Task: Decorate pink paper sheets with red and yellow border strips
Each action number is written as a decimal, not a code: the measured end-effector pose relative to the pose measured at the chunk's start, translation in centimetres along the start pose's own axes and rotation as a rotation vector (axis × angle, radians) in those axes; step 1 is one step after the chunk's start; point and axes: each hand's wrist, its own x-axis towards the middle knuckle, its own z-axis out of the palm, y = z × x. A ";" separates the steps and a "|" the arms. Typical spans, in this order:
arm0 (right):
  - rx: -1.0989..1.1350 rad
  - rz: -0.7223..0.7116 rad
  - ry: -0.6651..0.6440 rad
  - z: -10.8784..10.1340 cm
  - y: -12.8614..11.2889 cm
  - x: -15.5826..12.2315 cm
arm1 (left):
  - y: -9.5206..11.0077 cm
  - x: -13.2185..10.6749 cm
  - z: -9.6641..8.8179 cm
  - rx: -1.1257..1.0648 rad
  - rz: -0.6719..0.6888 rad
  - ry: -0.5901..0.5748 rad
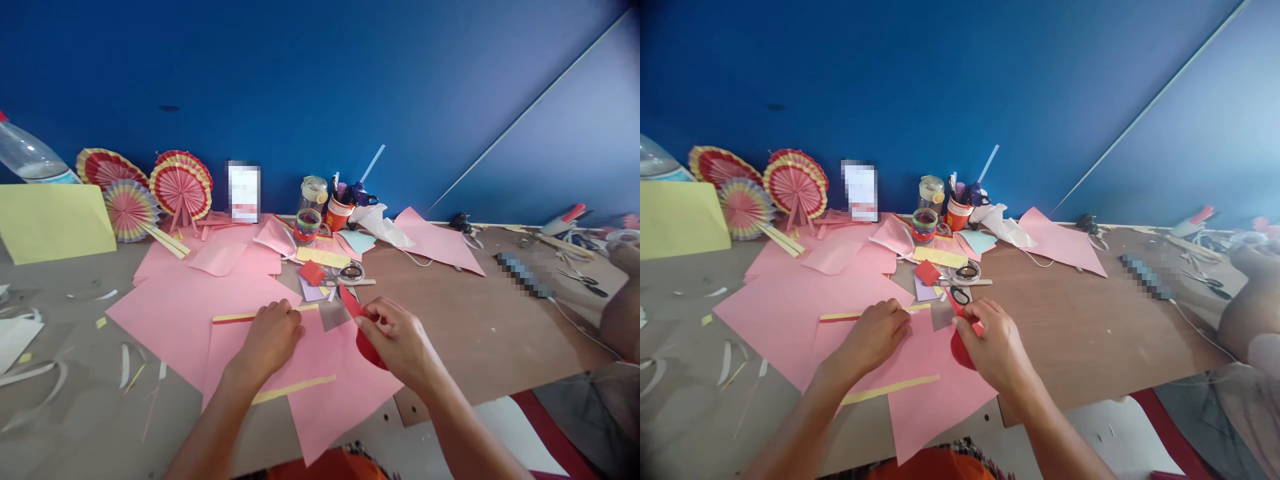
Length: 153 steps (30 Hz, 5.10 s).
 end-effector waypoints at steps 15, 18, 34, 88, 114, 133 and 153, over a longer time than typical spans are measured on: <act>0.006 -0.183 0.063 5.5 -1.0 -1.4 | 0.1 0.0 -0.3 -0.972 -0.252 0.021; 0.123 -0.007 0.164 4.5 2.2 -0.5 | -0.1 0.1 -0.3 -1.177 -0.261 0.046; 0.545 0.171 -0.057 3.4 4.0 0.7 | 0.9 -0.7 -0.4 -0.515 -0.374 0.305; 0.295 -0.029 -0.395 4.0 6.6 2.2 | -0.2 -6.2 5.4 0.104 0.047 0.446; 0.262 -0.014 -0.425 3.9 6.3 2.7 | -0.4 -4.9 5.3 0.208 0.065 0.297; 0.224 -0.080 -0.410 3.9 6.1 3.1 | -0.2 -4.9 4.8 0.237 0.060 0.284; 0.227 -0.095 -0.347 3.4 6.1 3.4 | -0.2 -4.6 4.6 0.292 0.066 0.286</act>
